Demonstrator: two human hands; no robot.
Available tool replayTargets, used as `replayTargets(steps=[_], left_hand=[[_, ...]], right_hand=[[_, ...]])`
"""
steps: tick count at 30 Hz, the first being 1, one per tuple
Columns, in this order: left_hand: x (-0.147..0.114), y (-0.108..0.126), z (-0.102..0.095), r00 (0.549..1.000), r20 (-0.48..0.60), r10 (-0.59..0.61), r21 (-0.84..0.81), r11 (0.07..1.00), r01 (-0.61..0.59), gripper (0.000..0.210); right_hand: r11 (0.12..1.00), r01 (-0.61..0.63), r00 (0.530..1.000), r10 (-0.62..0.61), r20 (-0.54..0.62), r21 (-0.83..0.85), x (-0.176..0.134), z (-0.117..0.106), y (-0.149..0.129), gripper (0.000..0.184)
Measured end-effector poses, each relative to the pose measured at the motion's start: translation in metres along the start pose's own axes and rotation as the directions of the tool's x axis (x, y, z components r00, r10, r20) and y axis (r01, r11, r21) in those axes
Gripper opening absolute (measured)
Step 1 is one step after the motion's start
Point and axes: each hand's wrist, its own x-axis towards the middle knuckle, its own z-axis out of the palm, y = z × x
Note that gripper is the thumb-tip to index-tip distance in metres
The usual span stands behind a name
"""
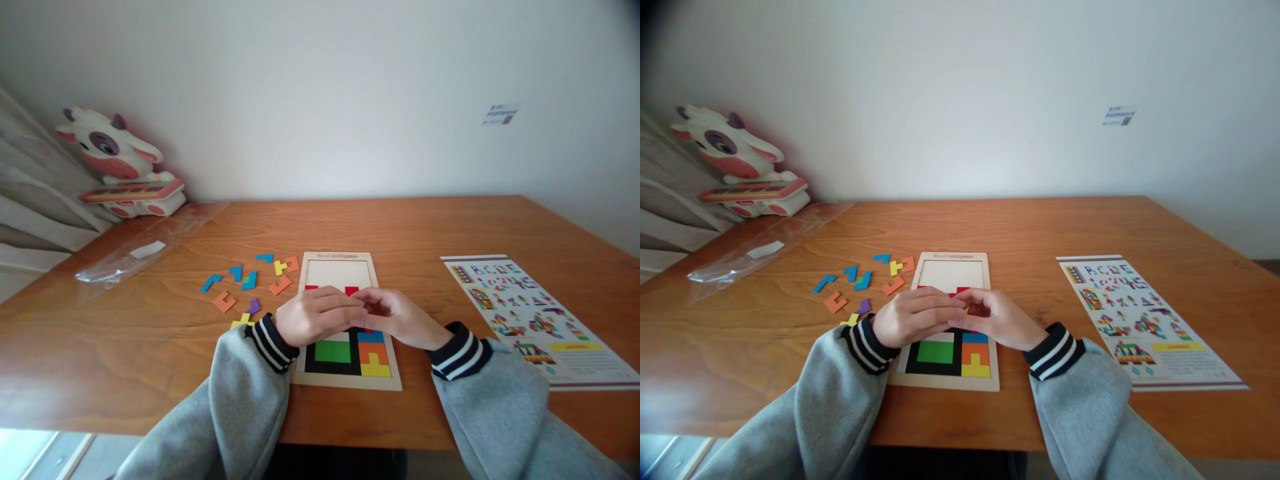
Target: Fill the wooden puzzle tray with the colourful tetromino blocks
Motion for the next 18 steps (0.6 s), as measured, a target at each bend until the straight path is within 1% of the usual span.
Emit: replayTargets(steps=[3,5,7,9,11,13,15,18], left_hand=[[-0.003,-0.002,0.0,0.999,-0.032,-0.018,0.045,0.999,0.02,0.033],[-0.008,-0.008,-0.005,0.996,-0.045,-0.076,0.102,0.992,0.08,0.031],[-0.017,-0.016,-0.013,0.989,-0.032,-0.146,0.159,0.976,0.15,0.022],[-0.029,-0.025,-0.021,0.98,-0.013,-0.197,0.185,0.963,0.196,0.013],[-0.041,-0.033,-0.027,0.972,-0.016,-0.234,0.192,0.953,0.233,0.012],[-0.051,-0.038,-0.03,0.961,-0.043,-0.274,0.202,0.939,0.277,0.013],[-0.057,-0.04,-0.032,0.949,-0.073,-0.306,0.212,0.925,0.315,0.014],[-0.058,-0.04,-0.03,0.944,-0.085,-0.319,0.203,0.922,0.33,0.013]], right_hand=[[1.0,-0.01,0.995,0.008,-0.097,-0.018,0.002,-0.005,0.003,0.042],[1.0,-0.017,0.98,0.012,-0.199,-0.023,0.004,-0.013,0.006,0.041],[1.0,0.001,0.952,-0.006,-0.307,-0.016,0.006,-0.021,0.01,0.042],[1.0,0.024,0.919,-0.028,-0.393,-0.016,0.007,-0.028,0.014,0.046],[0.998,0.035,0.885,-0.051,-0.462,-0.043,0.008,-0.033,0.017,0.049],[0.996,0.037,0.863,-0.074,-0.499,-0.083,0.009,-0.035,0.02,0.045],[0.993,0.036,0.854,-0.087,-0.513,-0.109,0.012,-0.036,0.023,0.04],[0.991,0.028,0.842,-0.094,-0.532,-0.13,0.018,-0.035,0.028,0.041]])
